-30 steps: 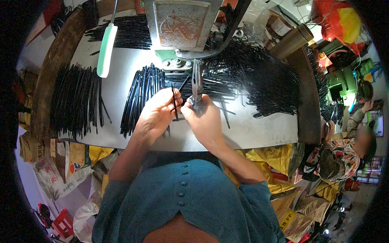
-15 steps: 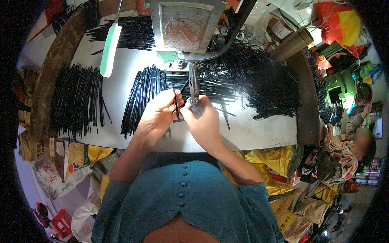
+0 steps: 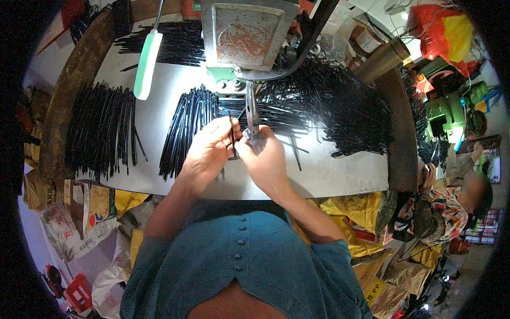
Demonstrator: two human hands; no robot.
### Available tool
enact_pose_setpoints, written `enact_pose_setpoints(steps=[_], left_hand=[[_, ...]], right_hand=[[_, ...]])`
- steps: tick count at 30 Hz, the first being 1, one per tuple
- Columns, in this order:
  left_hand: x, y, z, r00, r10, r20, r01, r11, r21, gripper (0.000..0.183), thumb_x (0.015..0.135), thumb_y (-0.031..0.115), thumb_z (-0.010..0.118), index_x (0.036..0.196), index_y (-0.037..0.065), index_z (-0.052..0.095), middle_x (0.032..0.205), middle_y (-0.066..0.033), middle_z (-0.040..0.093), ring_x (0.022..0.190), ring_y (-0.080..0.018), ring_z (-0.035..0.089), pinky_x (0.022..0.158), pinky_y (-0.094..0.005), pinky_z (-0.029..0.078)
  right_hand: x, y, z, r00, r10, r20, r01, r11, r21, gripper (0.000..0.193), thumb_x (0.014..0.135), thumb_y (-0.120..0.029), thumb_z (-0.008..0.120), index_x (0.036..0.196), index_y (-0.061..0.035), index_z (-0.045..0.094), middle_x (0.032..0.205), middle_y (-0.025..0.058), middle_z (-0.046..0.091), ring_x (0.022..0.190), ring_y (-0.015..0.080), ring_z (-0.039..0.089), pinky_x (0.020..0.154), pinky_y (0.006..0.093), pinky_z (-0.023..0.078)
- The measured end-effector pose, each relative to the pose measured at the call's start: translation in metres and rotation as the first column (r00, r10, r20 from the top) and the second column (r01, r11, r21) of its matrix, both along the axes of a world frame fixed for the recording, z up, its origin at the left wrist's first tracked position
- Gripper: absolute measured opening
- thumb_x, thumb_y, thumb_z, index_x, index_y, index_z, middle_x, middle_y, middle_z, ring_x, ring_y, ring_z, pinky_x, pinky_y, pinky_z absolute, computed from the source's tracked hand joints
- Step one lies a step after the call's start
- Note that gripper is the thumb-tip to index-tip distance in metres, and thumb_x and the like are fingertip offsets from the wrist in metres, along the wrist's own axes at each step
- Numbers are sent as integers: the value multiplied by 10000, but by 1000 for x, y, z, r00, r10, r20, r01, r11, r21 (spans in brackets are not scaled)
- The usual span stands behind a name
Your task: The person feeds thin rods into a press machine by hand to crimp their ends, occasionally adjusting components with pliers, and stacks the processed rods on the table.
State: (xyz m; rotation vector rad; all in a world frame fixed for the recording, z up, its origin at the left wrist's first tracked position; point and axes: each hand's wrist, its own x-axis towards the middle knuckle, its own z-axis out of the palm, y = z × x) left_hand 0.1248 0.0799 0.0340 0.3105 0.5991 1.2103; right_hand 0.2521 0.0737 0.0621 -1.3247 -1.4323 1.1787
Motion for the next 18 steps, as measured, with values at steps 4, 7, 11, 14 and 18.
enact_pose_setpoints(steps=[4,7,11,14,18], left_hand=[[5,-2,0,994,90,-64,-87,995,49,194,796,109,543,964,13,537,874,-31,552,785,-133,518,704,-254,414],[5,-4,3,980,133,-150,-118,987,105,197,779,95,566,946,-8,555,838,-47,568,746,-128,533,694,-239,422],[7,-7,7,928,183,-324,-140,978,151,185,759,81,583,911,-25,584,780,-60,592,715,-113,544,691,-230,425],[8,-7,8,908,205,-364,-151,973,172,194,751,76,588,914,-29,585,789,-66,597,715,-108,544,686,-220,423],[3,-7,6,928,189,-322,-145,977,156,190,749,82,593,905,-25,587,769,-61,595,714,-110,544,679,-215,424]], right_hand=[[-5,-1,11,1000,-4,7,4,998,-64,171,701,-87,588,811,1,491,691,26,538,621,86,510,574,232,417],[-5,1,6,1000,-3,11,4,998,-65,194,692,-89,590,832,9,498,705,34,553,625,88,517,576,229,422],[-4,1,4,998,14,55,-13,1000,-12,222,677,-88,600,848,20,507,718,45,572,643,87,528,585,225,427],[-7,0,4,1000,-7,-20,6,1000,-23,222,671,-85,605,841,20,510,714,43,571,639,87,528,580,227,426],[-10,-1,2,999,1,-41,-2,999,-44,233,667,-83,614,848,22,511,708,38,571,634,84,526,572,227,426]])
